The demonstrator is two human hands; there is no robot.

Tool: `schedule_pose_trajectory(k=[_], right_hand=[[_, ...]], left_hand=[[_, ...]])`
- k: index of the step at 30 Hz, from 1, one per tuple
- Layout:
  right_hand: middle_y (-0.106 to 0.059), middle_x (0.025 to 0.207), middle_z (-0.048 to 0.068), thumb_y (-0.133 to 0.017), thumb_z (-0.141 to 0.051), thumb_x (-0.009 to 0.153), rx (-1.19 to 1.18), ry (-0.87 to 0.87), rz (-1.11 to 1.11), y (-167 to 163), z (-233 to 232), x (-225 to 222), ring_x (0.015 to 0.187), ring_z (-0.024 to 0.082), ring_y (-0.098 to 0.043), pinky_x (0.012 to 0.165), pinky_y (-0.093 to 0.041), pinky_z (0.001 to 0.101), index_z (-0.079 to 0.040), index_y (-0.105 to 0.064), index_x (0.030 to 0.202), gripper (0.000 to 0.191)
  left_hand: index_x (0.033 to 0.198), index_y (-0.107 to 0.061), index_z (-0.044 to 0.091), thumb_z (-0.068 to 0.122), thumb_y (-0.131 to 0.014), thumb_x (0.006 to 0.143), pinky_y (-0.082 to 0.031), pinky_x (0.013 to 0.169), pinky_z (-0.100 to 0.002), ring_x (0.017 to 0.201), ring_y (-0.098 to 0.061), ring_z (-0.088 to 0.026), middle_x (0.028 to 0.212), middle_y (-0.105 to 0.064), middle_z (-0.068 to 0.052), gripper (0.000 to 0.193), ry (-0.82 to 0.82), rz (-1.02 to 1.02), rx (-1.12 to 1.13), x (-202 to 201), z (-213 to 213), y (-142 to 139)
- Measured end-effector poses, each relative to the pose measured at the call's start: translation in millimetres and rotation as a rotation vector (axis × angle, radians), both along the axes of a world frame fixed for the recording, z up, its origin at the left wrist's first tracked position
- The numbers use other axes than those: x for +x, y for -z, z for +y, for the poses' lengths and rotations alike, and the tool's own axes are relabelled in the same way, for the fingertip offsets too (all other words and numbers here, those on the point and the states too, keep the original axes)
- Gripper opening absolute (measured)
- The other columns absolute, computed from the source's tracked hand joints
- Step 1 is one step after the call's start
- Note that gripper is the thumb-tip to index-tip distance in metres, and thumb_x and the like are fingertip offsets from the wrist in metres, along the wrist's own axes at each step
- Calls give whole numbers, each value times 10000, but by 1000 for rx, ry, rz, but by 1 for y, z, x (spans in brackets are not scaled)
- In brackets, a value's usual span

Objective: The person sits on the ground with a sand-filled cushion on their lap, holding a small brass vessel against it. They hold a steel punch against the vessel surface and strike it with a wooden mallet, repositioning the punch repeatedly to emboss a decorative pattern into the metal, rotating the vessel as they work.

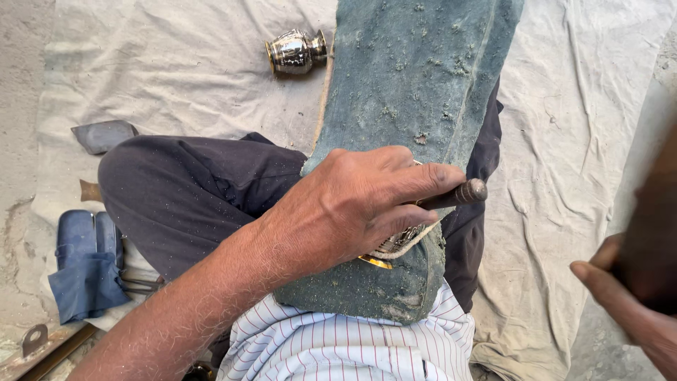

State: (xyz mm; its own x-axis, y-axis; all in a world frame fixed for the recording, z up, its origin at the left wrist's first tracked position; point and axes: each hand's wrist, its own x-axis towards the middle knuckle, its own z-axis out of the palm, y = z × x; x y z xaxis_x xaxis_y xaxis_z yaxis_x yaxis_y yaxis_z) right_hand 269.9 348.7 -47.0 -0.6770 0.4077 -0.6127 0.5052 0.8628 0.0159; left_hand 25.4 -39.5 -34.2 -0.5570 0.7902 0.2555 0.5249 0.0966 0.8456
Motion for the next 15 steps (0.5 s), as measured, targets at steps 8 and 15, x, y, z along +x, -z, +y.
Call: schedule_pose_trajectory(k=[8, 15], right_hand=[[-660, 833, 132, -819, -301, 893, 7, 143, 11, -23, -36, -36, 671, 212, -672, 676, -628, 381, -20, -679, 1046, 349], [-643, 715, 76, -828, -207, 875, -107, 37, 210, -34, -51, -48, 620, 167, -648, 649, -582, 328, -58, -645, 1007, 270]], left_hand=[[1329, -643, 118, 219, -789, 906, -632, 744, -291, 838, -723, -145, 1021, -722, -33, 459, -11, -33, 63, 0, 2, 2], [1335, -657, 161, 232, -786, 904, -615, 670, -280, 735, -675, -134, 854, -657, -3, 456, 1, -18, 1, 0, 2, 2]])
